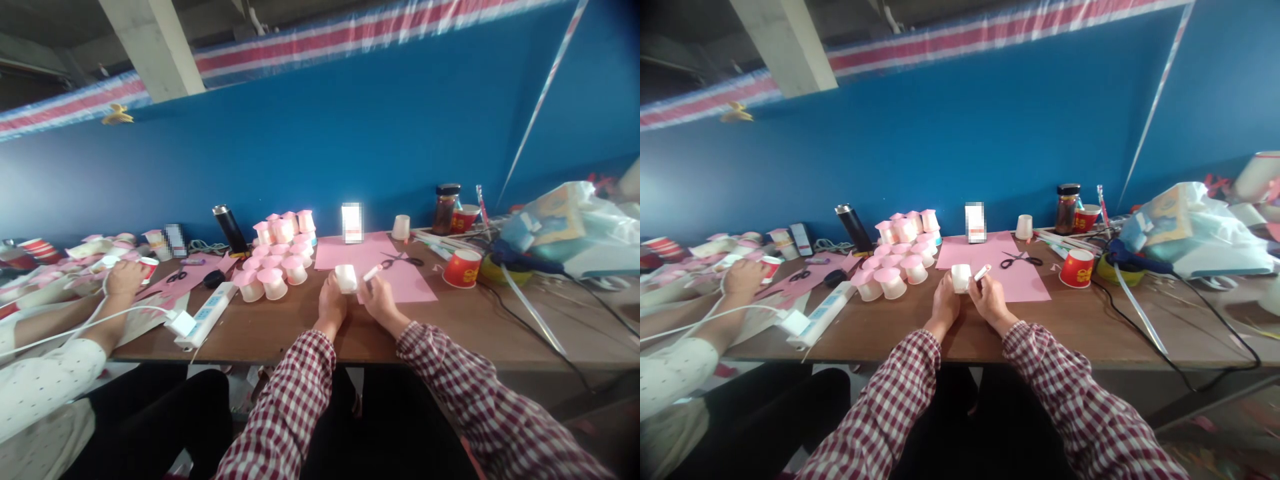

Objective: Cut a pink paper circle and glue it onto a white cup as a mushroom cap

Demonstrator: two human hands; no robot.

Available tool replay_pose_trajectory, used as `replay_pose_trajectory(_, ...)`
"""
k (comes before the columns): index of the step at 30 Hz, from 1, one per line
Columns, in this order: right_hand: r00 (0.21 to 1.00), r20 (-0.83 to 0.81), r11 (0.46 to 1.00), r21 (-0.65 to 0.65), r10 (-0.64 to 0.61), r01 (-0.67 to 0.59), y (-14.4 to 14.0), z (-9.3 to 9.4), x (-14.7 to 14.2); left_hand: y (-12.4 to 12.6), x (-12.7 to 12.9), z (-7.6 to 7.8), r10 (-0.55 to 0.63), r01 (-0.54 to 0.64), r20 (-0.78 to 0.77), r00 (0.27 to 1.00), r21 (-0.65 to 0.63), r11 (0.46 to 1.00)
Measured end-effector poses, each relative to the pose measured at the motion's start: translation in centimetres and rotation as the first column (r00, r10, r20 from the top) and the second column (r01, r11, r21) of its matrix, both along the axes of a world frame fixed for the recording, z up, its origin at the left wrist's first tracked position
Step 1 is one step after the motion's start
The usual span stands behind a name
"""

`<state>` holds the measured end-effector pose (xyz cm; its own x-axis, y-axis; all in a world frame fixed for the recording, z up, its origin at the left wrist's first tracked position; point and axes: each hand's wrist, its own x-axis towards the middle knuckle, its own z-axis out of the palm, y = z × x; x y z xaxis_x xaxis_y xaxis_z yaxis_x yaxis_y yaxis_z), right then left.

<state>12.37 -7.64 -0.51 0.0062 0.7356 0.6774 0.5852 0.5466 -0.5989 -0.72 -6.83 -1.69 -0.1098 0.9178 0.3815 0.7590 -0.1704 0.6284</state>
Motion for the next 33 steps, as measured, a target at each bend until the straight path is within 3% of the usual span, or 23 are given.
replay_pose_trajectory(33,0.998,-0.006,0.998,-0.016,-0.057,0.057,0.08,0.06,0.13,-0.20,-0.11,-0.16,-0.022,0.020,0.036,0.999,0.053,0.998)
